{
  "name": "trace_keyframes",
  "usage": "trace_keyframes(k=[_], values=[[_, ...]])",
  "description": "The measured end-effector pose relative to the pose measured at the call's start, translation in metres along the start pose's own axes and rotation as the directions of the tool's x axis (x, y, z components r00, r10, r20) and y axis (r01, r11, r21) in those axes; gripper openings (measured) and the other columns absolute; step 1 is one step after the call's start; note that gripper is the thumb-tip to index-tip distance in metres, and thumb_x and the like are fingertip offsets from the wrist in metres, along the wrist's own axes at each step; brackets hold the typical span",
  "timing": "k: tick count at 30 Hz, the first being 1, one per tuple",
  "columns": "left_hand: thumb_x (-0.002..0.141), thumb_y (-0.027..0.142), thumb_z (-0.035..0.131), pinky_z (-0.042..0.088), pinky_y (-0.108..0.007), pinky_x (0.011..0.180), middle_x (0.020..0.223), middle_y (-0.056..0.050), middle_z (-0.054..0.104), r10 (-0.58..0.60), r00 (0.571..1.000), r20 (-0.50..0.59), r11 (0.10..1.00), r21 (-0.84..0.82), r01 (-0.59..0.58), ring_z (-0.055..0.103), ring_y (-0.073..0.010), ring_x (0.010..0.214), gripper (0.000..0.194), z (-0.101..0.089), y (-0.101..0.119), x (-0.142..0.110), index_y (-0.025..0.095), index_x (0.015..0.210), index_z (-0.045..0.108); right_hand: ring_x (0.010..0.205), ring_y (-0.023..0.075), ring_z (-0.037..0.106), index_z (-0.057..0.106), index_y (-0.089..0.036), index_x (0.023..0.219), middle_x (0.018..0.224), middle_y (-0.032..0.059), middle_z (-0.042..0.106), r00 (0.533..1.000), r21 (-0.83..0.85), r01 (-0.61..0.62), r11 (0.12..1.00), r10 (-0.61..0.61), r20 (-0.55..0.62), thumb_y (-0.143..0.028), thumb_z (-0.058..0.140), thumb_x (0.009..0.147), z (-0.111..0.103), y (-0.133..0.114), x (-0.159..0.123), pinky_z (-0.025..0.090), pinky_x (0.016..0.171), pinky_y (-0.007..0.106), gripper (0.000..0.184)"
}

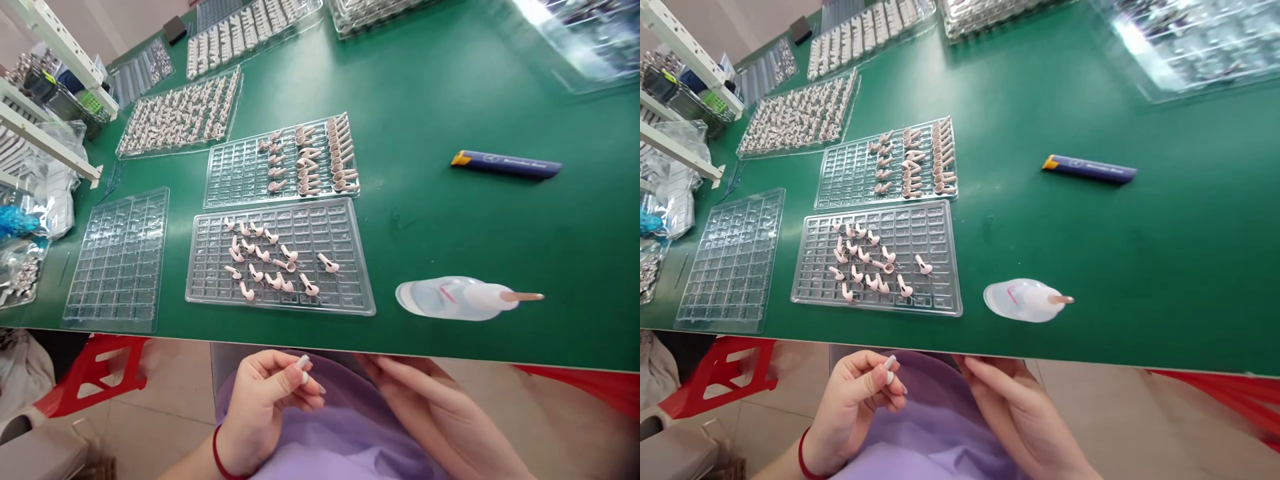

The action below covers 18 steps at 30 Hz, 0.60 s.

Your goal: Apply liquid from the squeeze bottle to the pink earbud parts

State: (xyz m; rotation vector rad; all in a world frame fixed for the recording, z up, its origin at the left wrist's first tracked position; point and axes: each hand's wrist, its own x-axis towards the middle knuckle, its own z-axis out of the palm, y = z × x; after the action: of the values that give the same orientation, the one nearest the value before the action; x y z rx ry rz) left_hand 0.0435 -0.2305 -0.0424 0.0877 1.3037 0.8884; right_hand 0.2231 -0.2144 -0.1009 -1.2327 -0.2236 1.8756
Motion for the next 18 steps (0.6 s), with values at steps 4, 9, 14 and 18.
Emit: trace_keyframes(k=[4, 9, 14, 18], values=[[0.050, 0.038, 0.094, 0.047, -0.019, 0.047, 0.057, -0.007, 0.071, -0.044, 0.999, 0.025, 0.999, -0.014, 0.044, 0.065, -0.0134, 0.048, 0.039, 0.002, 0.003, -0.004, 0.010, 0.067, 0.073, 0.104, 0.0268, 0.066, 0.070, -0.029, 0.091, 0.092, 0.0015, 0.074, 0.997, 0.094, -0.001, 0.996, 0.008, -0.072, -0.028, 0.085, 0.057, 0.001, -0.009, -0.003, 0.059, 0.089, 0.041, 0.037], [0.049, 0.041, 0.094, 0.046, -0.019, 0.046, 0.056, -0.006, 0.070, -0.033, 0.999, 0.032, 0.999, 0.027, 0.032, 0.063, -0.0126, 0.047, 0.042, 0.001, 0.001, -0.003, 0.011, 0.066, 0.071, 0.088, 0.0232, 0.071, 0.069, -0.029, 0.081, 0.074, -0.0015, 0.071, 0.996, 0.144, -0.058, 0.988, 0.068, -0.063, -0.025, 0.088, 0.054, 0.001, -0.010, -0.005, 0.063, 0.080, 0.034, 0.034], [0.067, 0.033, 0.086, 0.054, -0.025, 0.059, 0.068, -0.008, 0.075, 0.293, 0.950, 0.109, 0.848, 0.429, -0.311, 0.068, -0.0168, 0.061, 0.022, -0.007, 0.000, -0.008, 0.015, 0.075, 0.076, 0.082, 0.0226, 0.072, 0.069, -0.029, 0.081, 0.077, -0.0016, 0.073, 0.994, 0.165, -0.071, 0.984, 0.083, -0.070, -0.021, 0.089, 0.053, -0.005, -0.007, -0.006, 0.065, 0.077, 0.032, 0.035], [0.082, 0.013, 0.070, 0.054, -0.025, 0.066, 0.077, -0.007, 0.074, 0.626, 0.624, 0.467, 0.167, 0.702, -0.692, 0.068, -0.0167, 0.070, 0.011, -0.012, 0.002, -0.014, 0.018, 0.089, 0.076, 0.085, 0.0242, 0.073, 0.071, -0.027, 0.080, 0.085, 0.0013, 0.075, 0.995, 0.118, -0.087, 0.989, 0.093, -0.045, -0.015, 0.085, 0.060, -0.014, -0.003, -0.006, 0.065, 0.080, 0.033, 0.028]])
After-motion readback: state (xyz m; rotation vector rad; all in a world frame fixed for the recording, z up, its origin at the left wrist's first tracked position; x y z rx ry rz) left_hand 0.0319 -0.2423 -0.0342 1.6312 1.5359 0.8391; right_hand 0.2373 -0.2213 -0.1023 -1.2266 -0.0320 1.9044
